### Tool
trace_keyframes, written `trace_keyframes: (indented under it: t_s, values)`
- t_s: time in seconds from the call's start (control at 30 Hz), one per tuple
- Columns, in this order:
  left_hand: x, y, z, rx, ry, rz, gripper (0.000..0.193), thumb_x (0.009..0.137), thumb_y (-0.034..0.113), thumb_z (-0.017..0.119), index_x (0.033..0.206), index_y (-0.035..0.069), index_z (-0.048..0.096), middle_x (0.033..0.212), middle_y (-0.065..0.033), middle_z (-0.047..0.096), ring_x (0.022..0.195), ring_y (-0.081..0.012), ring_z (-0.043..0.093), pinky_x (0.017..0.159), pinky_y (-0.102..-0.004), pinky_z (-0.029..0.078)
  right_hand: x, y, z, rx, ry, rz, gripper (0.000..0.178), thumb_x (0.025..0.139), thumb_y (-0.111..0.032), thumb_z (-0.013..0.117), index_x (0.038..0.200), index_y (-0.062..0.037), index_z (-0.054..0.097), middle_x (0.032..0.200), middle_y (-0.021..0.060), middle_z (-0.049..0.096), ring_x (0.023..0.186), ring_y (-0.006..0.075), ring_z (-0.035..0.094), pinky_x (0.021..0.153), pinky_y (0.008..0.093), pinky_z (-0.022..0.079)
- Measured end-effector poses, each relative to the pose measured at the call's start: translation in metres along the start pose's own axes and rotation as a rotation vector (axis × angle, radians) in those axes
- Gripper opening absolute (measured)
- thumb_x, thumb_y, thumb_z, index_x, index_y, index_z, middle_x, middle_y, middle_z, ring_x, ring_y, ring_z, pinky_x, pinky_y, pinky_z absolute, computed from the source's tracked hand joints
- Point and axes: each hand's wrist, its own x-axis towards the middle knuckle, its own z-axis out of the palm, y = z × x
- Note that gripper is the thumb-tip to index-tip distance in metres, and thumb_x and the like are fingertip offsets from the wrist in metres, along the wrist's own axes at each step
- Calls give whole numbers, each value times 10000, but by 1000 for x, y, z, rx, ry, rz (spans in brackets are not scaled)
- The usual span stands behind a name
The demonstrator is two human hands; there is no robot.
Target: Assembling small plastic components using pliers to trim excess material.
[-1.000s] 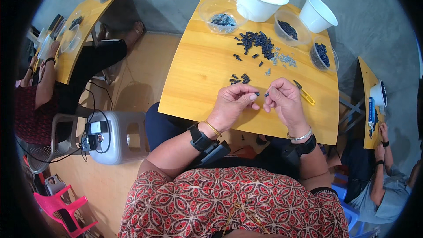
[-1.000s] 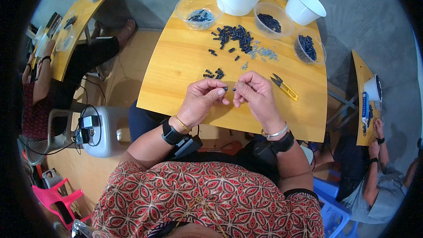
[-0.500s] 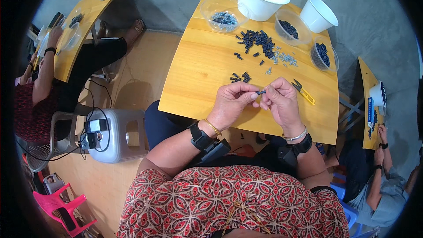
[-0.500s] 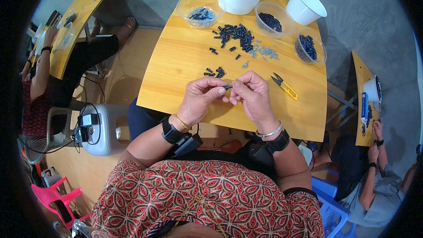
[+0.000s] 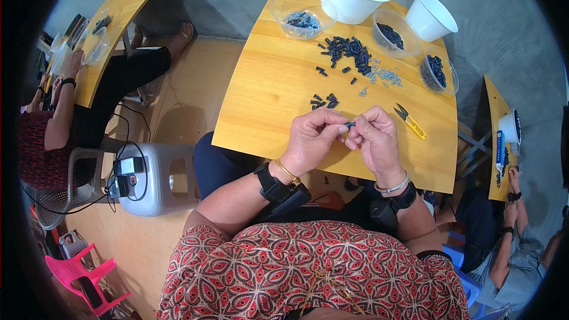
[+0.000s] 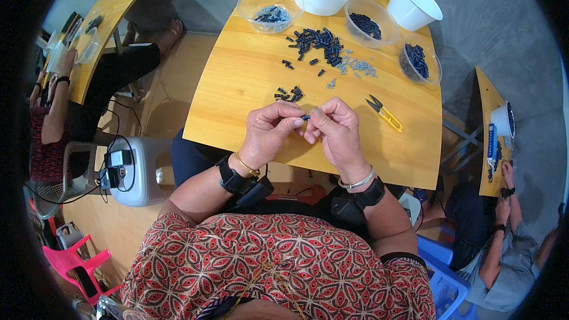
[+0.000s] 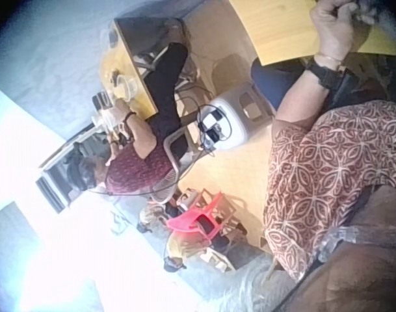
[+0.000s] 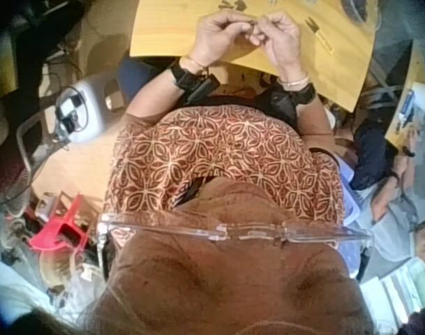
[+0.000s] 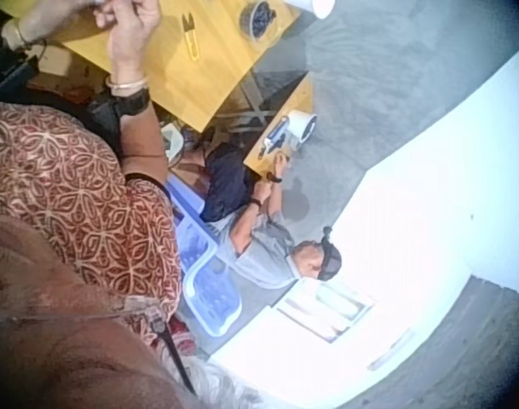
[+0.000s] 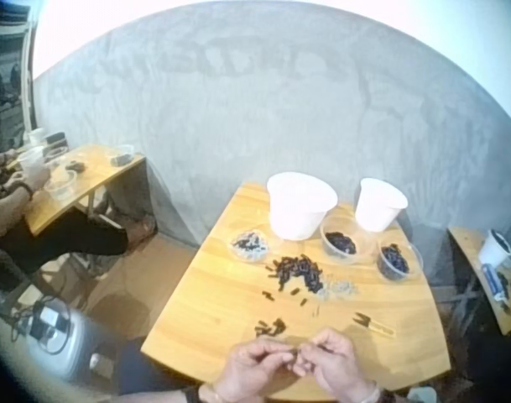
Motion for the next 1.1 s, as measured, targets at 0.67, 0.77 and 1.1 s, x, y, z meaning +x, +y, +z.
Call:
trace_keyframes:
  t_s: [0.67, 0.77, 1.1]
  values:
    - [1, -2, -3, -17, 11, -235, 111, 847, 20, 587, 941, -20, 630, 773, -36, 619, 607, -82, 552, 557, -211, 466, -16, -10, -16, -364, 81, -50, 169, 922, -149, 513, 993, -2, 557, 701, 31, 548, 572, 72, 478, 547, 196, 408]
    - [0, 1, -1, 3, -16, -223, 114, 847, 23, 589, 944, -22, 629, 778, -37, 621, 604, -78, 548, 556, -206, 464, -22, -13, -12, -560, 21, -166, 154, 895, -93, 535, 1009, 9, 553, 715, 27, 557, 603, 70, 499, 577, 201, 423]
    - [-5, 14, 23, -25, -62, -214, 128, 843, 17, 591, 958, -27, 625, 820, -59, 632, 620, -98, 562, 587, -222, 494, -35, -11, -13, -870, 46, -451, 57, 822, 0, 576, 876, 1, 558, 705, 54, 594, 645, 103, 576, 582, 248, 464]
